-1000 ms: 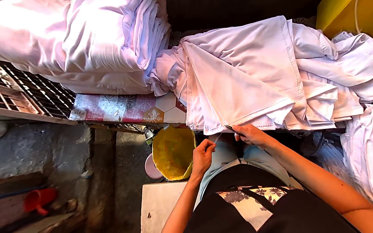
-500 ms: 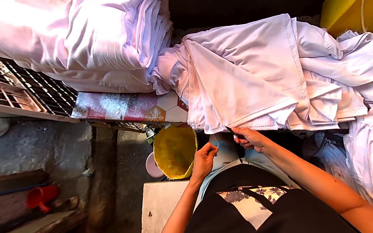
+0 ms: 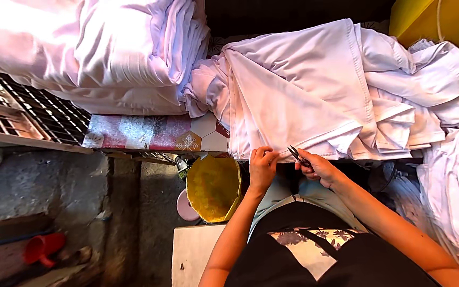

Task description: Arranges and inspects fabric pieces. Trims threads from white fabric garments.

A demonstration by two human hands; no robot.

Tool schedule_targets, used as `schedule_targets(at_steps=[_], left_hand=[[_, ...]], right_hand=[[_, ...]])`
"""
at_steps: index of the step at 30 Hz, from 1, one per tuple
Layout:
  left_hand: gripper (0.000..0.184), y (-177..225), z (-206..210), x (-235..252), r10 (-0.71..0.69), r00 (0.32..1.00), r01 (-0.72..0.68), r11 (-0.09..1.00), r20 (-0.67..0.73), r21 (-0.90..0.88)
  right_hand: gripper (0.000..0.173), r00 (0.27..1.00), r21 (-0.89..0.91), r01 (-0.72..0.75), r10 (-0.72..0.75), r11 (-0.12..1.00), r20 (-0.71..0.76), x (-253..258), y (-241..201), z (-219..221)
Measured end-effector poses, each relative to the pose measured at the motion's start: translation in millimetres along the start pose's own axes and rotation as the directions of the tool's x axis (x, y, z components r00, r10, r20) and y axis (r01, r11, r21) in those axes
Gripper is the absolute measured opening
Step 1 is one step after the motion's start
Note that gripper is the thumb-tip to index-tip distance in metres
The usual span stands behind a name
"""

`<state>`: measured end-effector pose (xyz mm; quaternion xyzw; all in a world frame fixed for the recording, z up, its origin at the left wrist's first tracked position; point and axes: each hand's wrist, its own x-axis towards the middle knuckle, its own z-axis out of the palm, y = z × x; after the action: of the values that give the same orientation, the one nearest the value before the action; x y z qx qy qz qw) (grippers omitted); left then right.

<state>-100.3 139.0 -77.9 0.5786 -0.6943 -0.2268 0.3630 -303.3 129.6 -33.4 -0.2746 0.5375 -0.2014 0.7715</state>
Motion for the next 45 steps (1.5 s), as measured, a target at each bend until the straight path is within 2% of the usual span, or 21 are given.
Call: schedule_targets(at_steps=[1,4,8,10,15,21,25,27,29,31,33,35,36,37,39,40,42,43,45], left_hand=[[0.009,-3,5,-1,-0.008,0.999,0.008,1.0,-0.033,-0.008],[0.011,-7,6,-10,0.026,0.994,-0.021,0.999,-0.104,0.051],[0.012,-12,8,-15,0.071,0.991,-0.058,0.992,-0.111,0.116],[0.02,-16,10,-13,0.102,0.992,-0.093,0.988,-0.071,0.125],[0.013,-24,15,-9,0.194,0.976,-0.178,0.972,-0.101,0.154],[0.012,-7,6,-18,0.118,0.978,-0.105,0.991,-0.173,0.081],[0.011,-1,4,-20,0.069,0.98,-0.062,0.997,-0.189,0.043],[0.011,-1,5,-20,0.052,0.983,-0.047,0.998,-0.176,0.03],[0.012,-1,6,-20,0.04,0.987,-0.038,0.999,-0.158,0.014],[0.012,-3,0,-23,0.039,0.989,-0.034,0.999,-0.143,0.033],[0.014,-5,-22,-29,-0.042,0.997,0.053,0.984,-0.072,0.169],[0.02,-4,-50,-33,-0.257,0.965,0.224,0.909,0.05,0.352],[0.021,-7,-57,-35,-0.294,0.955,0.254,0.887,0.047,0.387],[0.029,-11,-58,-36,-0.258,0.966,0.233,0.891,0.011,0.39],[0.052,-20,-51,-34,-0.097,0.994,0.105,0.926,-0.042,0.362],[0.05,-26,-43,-31,-0.01,0.998,0.029,0.935,-0.057,0.354],[0.021,-36,-34,-21,0.122,0.991,-0.097,0.945,-0.06,0.313],[0.012,-35,-35,-13,0.138,0.989,-0.121,0.956,-0.048,0.268],[0.013,-19,-47,2,0.038,0.999,-0.036,0.993,-0.012,0.111]], right_hand=[[0.052,1.0,-0.012,-0.007,0.008,1.0,0.012,-1,1,-1],[0.051,0.998,-0.059,-0.032,0.035,0.998,0.052,-5,6,-2],[0.051,0.993,-0.091,-0.078,0.086,0.993,0.084,-1,14,4],[0.051,0.992,-0.078,-0.087,0.093,0.993,0.082,-1,14,6],[0.051,0.993,-0.059,-0.094,0.098,0.994,0.069,-2,11,6],[0.052,0.977,-0.022,-0.143,0.144,0.99,0.159,10,12,11],[0.052,0.966,0.114,-0.187,0.162,0.976,0.2,20,13,15],[0.052,0.969,0.182,-0.198,0.163,0.963,0.188,21,15,18],[0.05,0.98,0.195,-0.186,0.166,0.963,0.114,18,15,22],[0.048,0.996,0.087,-0.091,0.088,0.992,0.035,11,12,25],[0.044,0.984,-0.198,0.14,-0.158,0.97,-0.079,7,7,23],[0.037,0.887,-0.565,0.291,-0.439,0.772,-0.142,8,2,17],[0.038,0.845,-0.675,0.307,-0.519,0.671,-0.132,10,-1,15],[0.041,0.825,-0.72,0.312,-0.553,0.621,-0.119,13,-5,15],[0.038,0.812,-0.675,0.358,-0.572,0.645,-0.116,22,-10,18],[0.034,0.812,-0.612,0.392,-0.571,0.687,-0.121,26,-11,20],[0.04,0.804,-0.572,0.434,-0.585,0.696,-0.102,30,-14,24],[0.049,0.79,-0.618,0.445,-0.609,0.648,-0.07,31,-16,24],[0.062,0.745,-0.758,0.453,-0.666,0.468,0.034,34,-18,22]])
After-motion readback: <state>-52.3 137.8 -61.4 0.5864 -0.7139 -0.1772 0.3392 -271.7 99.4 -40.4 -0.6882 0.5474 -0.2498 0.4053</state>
